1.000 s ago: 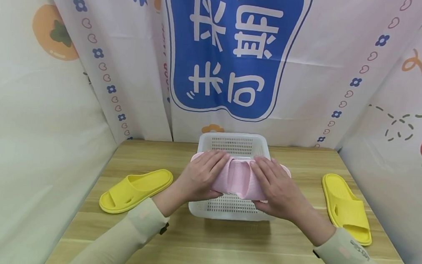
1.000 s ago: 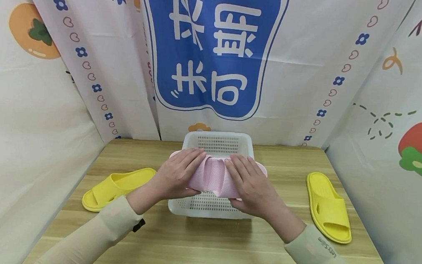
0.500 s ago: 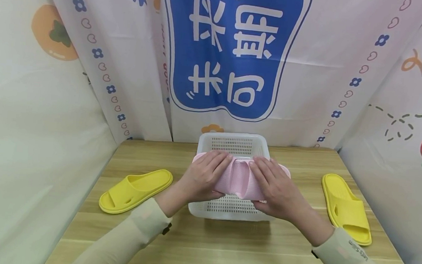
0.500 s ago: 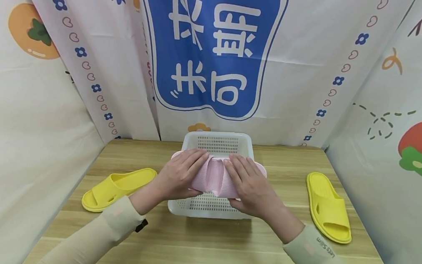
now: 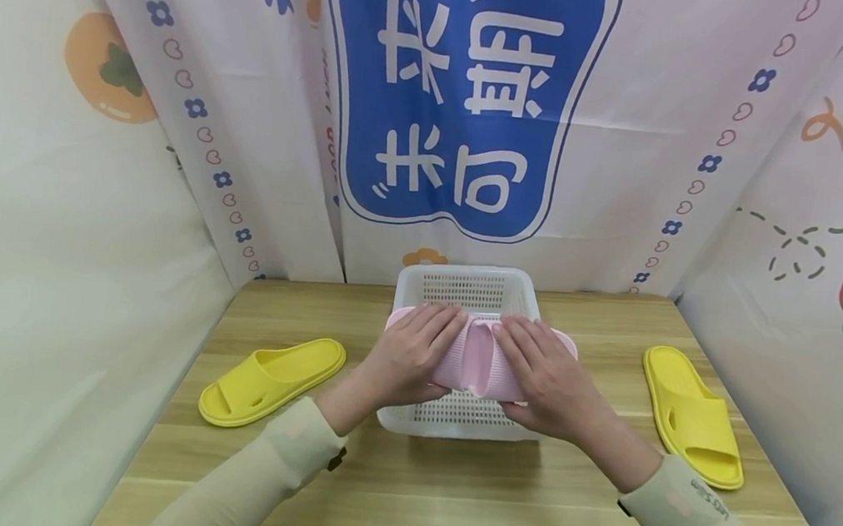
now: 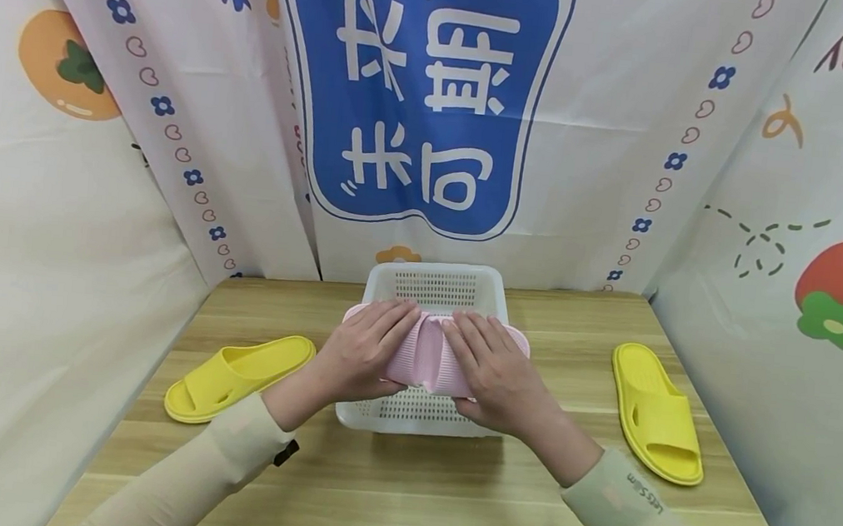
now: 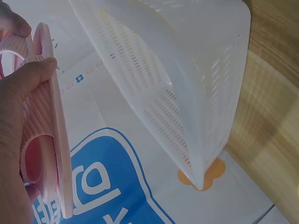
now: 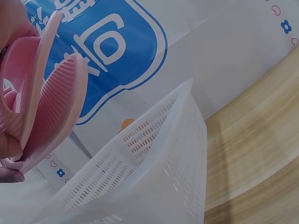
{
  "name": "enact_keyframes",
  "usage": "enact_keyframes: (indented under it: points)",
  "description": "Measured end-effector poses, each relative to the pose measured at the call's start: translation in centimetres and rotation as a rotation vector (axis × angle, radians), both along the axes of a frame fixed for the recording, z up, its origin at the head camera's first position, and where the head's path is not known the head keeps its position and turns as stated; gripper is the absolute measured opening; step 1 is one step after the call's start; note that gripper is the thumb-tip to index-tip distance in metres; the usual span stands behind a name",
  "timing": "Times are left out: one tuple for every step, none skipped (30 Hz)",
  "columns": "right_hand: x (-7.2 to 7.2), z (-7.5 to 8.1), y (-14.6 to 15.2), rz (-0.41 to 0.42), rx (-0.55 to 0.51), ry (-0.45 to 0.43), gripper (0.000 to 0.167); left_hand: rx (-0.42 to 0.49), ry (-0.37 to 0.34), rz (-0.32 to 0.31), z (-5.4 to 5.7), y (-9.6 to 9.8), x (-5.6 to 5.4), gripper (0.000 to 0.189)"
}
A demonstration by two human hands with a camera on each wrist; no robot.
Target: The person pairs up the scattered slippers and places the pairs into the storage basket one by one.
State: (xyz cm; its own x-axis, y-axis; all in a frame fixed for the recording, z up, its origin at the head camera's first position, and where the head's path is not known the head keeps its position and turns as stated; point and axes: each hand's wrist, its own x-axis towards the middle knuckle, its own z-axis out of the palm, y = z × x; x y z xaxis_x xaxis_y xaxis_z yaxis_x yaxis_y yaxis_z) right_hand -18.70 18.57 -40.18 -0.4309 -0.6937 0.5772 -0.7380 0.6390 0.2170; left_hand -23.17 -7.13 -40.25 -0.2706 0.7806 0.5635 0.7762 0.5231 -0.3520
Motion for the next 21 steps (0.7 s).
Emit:
enact_keyframes:
  points:
    - [0.02,-0.01,-0.03,-0.005,0.004,-0.005,0.105,-0.001,0.001,0.002,-0.03,0.01,0.02,0.098]
    - [0.04,-0.04,-0.06,-0.008,0.007,-0.011,0.106,0.000,0.003,0.002,-0.05,0.03,0.03,0.098]
    - [0.06,-0.06,-0.08,-0.014,0.012,-0.013,0.106,0.000,0.005,0.003,-0.07,0.03,0.03,0.098]
    - [0.07,-0.07,-0.09,-0.017,0.015,-0.014,0.106,0.000,0.008,0.003,-0.09,0.04,0.03,0.098]
    - [0.07,-0.10,-0.10,-0.021,0.018,-0.014,0.106,-0.001,0.009,0.004,-0.11,0.05,0.03,0.098]
    - [0.08,-0.13,-0.10,-0.023,0.021,-0.013,0.106,-0.002,0.011,0.004,-0.14,0.07,0.02,0.098]
    - [0.09,-0.15,-0.10,-0.024,0.021,-0.011,0.106,-0.004,0.013,0.005,-0.17,0.09,0.02,0.097]
    - [0.07,-0.20,-0.08,-0.023,0.021,-0.009,0.106,-0.004,0.013,0.004,-0.19,0.11,0.01,0.097]
    - [0.06,-0.22,-0.08,-0.024,0.021,-0.006,0.106,-0.003,0.015,0.003,-0.22,0.14,0.00,0.096]
    - [0.06,-0.25,-0.08,-0.022,0.019,-0.004,0.106,-0.003,0.015,0.002,-0.19,0.18,0.01,0.096]
    - [0.05,-0.26,-0.09,-0.020,0.017,-0.002,0.106,-0.002,0.015,0.002,-0.20,0.22,0.00,0.096]
    - [0.05,-0.28,-0.10,-0.016,0.013,0.000,0.106,-0.001,0.016,-0.001,-0.18,0.26,0.00,0.095]
    - [0.04,-0.30,-0.12,-0.013,0.009,0.001,0.105,0.000,0.016,-0.002,-0.18,0.29,-0.01,0.095]
    - [0.01,-0.33,-0.13,-0.010,0.005,0.003,0.105,0.001,0.016,-0.003,-0.17,0.32,-0.01,0.095]
    - [0.01,-0.33,-0.16,-0.007,0.002,0.004,0.104,0.000,0.017,-0.004,-0.16,0.34,-0.02,0.095]
    - [0.00,-0.37,-0.17,-0.005,-0.001,0.006,0.104,-0.003,0.016,-0.002,-0.16,0.36,-0.02,0.094]
    - [-0.03,-0.40,-0.17,-0.003,-0.003,0.008,0.103,-0.006,0.017,-0.002,-0.20,0.36,-0.03,0.094]
    - [-0.06,-0.44,-0.18,0.000,-0.006,0.010,0.103,-0.008,0.020,-0.001,-0.20,0.36,-0.04,0.094]
    - [-0.10,-0.46,-0.19,0.002,-0.008,0.013,0.103,-0.009,0.023,0.000,-0.21,0.36,-0.05,0.094]
    - [-0.13,-0.48,-0.21,0.005,-0.010,0.017,0.102,-0.010,0.028,0.001,-0.19,0.34,-0.04,0.094]
    - [-0.17,-0.50,-0.22,0.007,-0.012,0.021,0.102,-0.010,0.031,0.000,-0.18,0.33,-0.04,0.094]
